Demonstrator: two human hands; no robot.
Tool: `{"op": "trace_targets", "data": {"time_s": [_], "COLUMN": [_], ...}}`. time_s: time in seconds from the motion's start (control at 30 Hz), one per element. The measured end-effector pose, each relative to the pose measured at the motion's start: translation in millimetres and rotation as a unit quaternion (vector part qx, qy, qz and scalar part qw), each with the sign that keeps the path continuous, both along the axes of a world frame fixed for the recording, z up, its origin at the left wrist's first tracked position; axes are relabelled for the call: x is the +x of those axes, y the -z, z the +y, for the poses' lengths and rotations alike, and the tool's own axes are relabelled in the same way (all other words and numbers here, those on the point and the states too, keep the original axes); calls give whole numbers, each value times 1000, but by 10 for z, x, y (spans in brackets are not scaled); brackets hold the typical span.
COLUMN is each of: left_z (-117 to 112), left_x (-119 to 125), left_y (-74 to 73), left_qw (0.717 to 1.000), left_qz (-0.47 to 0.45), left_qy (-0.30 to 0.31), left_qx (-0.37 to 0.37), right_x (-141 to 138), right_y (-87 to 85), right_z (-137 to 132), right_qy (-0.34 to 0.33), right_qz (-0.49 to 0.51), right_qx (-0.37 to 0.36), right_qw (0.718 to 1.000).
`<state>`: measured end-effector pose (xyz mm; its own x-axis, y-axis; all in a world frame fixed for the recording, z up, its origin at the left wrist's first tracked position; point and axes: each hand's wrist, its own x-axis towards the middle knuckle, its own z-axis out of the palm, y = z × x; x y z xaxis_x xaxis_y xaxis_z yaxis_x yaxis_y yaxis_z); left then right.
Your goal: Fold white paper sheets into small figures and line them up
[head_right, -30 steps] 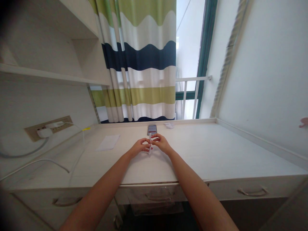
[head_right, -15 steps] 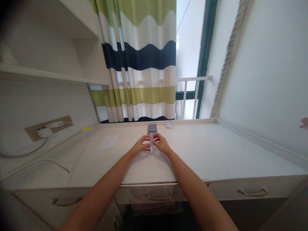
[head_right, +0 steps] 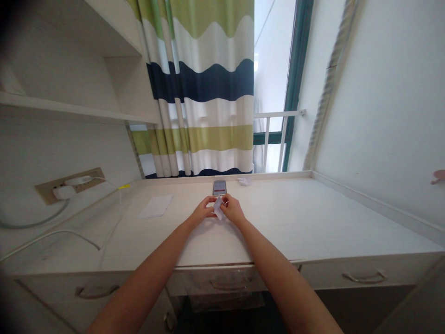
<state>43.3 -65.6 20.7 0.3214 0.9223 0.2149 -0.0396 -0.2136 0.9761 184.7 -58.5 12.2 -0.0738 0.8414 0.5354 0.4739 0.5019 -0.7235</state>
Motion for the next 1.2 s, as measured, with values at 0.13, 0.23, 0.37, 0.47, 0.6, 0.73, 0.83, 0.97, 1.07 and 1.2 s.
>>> {"op": "trace_targets", "data": {"time_s": [0.13,0.23,0.37,0.47,0.6,0.73,0.83,0.97,1.07,1.2], "left_z": [19,28,4,-16,-2,28,39,55,61,42], "left_x": [23,51,82,96,109,109,92,78,89,91], "left_y": [41,81,88,74,83,100,95,67,41,7], "left_qw": [1000,999,999,998,998,997,994,993,996,992], "left_qz": [7,11,16,20,28,40,48,22,-35,-111], "left_qy": [-3,4,14,19,10,-16,-47,-71,-68,-52], "left_qx": [17,33,45,49,63,70,89,96,51,-10], "right_x": [-20,-35,-36,-32,-39,-53,-57,-48,-36,-24], "right_y": [-22,-23,-17,-23,-27,-26,-33,-42,-36,-25], "right_z": [-40,-59,-65,-73,-76,-69,-76,-83,-65,-26], "right_qy": [18,36,53,59,75,68,38,-2,-10,-26], "right_qz": [-30,-60,-83,-93,-97,-77,-59,-20,18,55], "right_qx": [13,18,16,21,15,9,14,33,39,29], "right_qw": [999,997,995,994,992,995,997,999,999,998]}}
